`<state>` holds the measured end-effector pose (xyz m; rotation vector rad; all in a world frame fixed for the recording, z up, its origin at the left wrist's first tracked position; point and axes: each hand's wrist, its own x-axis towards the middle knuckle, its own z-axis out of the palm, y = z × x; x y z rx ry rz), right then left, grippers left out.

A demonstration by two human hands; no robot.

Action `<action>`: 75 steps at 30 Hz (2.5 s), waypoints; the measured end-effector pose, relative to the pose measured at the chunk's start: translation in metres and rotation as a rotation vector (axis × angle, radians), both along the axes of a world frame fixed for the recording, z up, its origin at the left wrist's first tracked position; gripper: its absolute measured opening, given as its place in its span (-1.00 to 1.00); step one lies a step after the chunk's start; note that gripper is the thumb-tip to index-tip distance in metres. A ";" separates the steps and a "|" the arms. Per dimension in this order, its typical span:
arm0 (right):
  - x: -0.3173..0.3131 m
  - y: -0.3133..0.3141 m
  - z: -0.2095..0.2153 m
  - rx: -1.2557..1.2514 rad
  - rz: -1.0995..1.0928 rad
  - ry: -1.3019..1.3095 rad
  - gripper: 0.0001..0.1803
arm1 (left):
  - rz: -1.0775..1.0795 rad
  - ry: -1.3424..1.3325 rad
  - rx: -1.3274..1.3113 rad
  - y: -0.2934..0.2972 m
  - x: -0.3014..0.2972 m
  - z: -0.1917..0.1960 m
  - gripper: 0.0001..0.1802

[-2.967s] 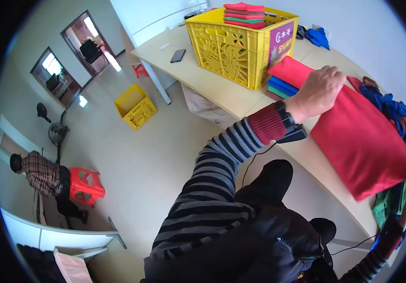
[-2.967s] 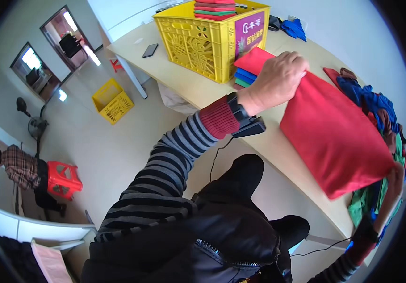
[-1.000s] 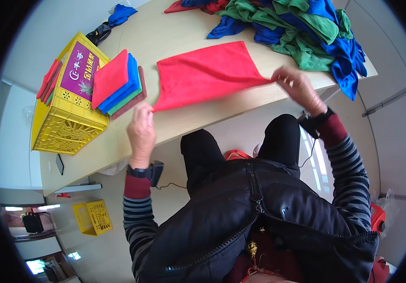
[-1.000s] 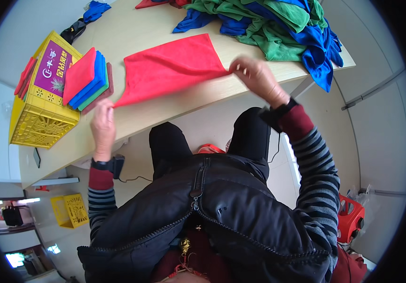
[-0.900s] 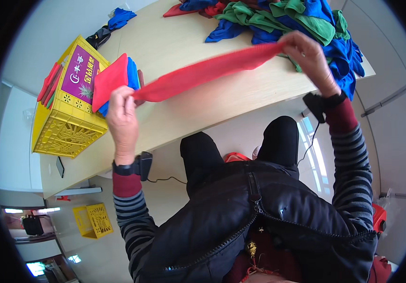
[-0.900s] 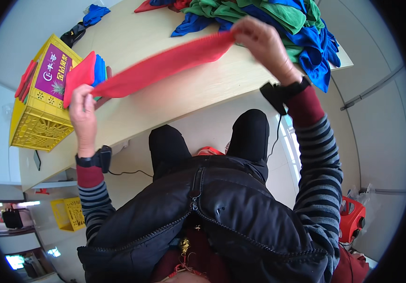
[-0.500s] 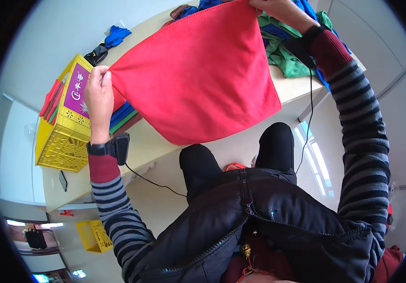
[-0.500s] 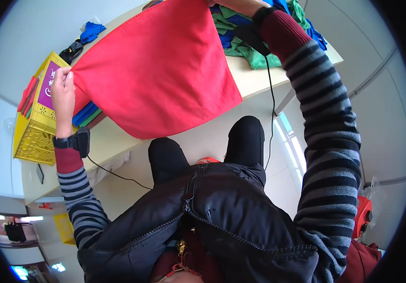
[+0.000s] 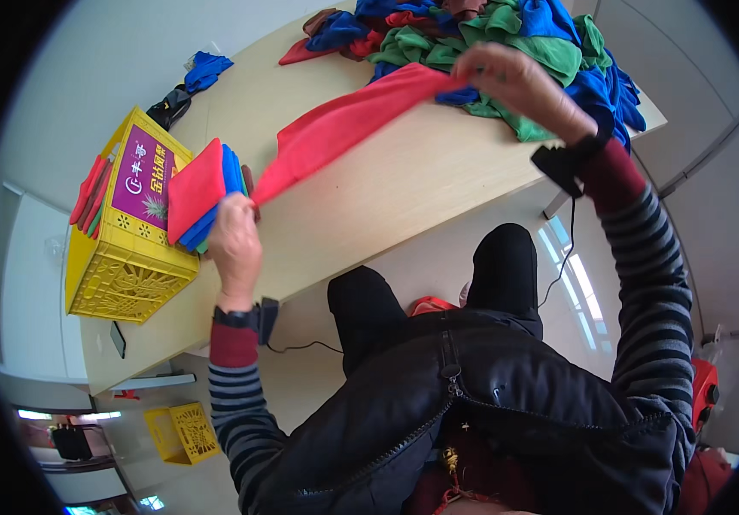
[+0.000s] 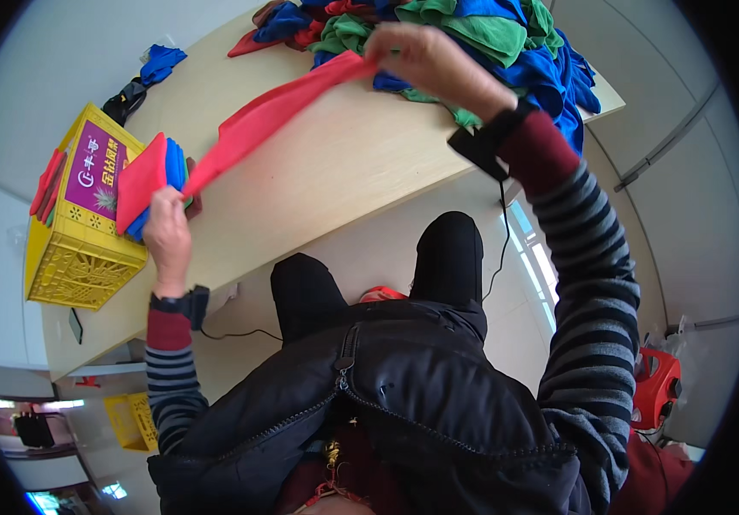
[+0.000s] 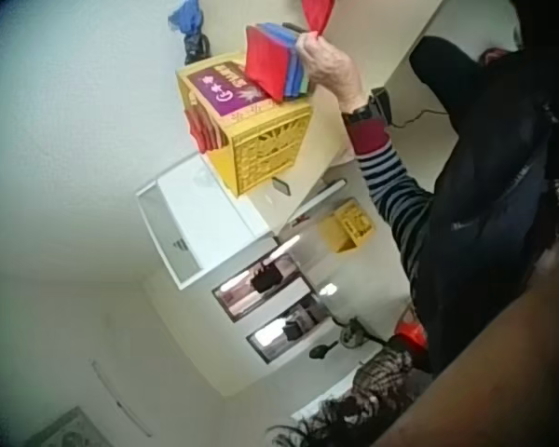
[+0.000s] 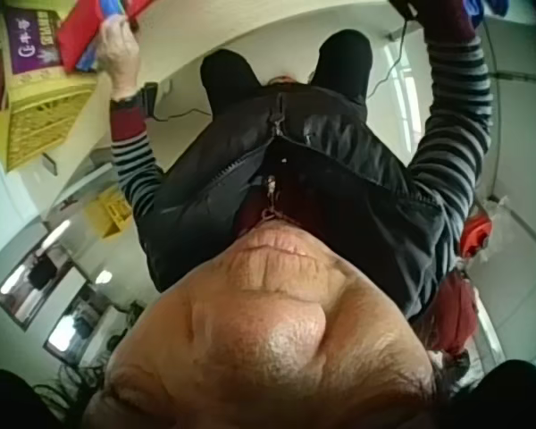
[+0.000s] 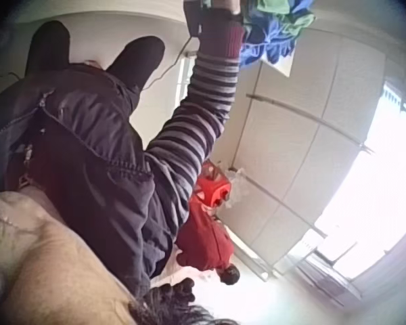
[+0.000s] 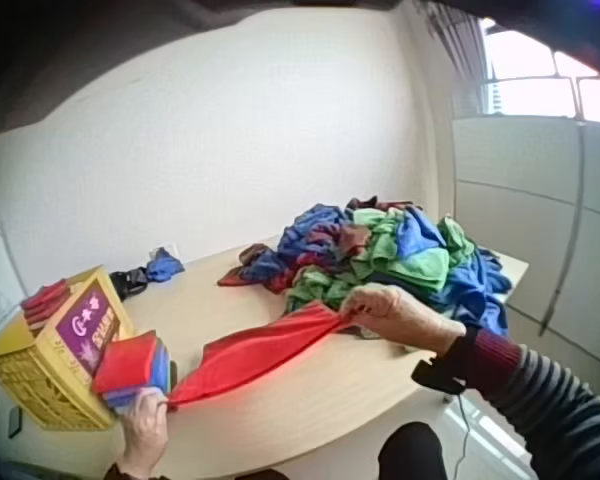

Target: Fold colorful square pieces of fabric on a table.

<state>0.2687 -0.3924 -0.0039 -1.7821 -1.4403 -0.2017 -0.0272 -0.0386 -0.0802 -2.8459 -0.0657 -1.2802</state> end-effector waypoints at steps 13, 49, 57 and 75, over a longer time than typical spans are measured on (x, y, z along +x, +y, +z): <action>-0.065 -0.038 -0.128 -0.483 0.061 0.328 -0.89 | -0.064 0.440 -0.137 -0.033 -0.068 -0.083 -0.91; 0.039 0.137 -0.192 -0.803 -0.361 -0.190 -0.12 | 0.111 0.647 -0.144 -0.001 0.093 -0.083 -0.30; 0.040 0.138 -0.192 -0.789 -0.369 -0.176 -0.13 | 0.196 0.742 -0.187 0.035 0.141 -0.126 -0.20; 0.047 0.135 -0.188 -0.791 -0.375 -0.177 -0.14 | 0.140 0.677 -0.203 0.038 0.192 -0.122 -0.27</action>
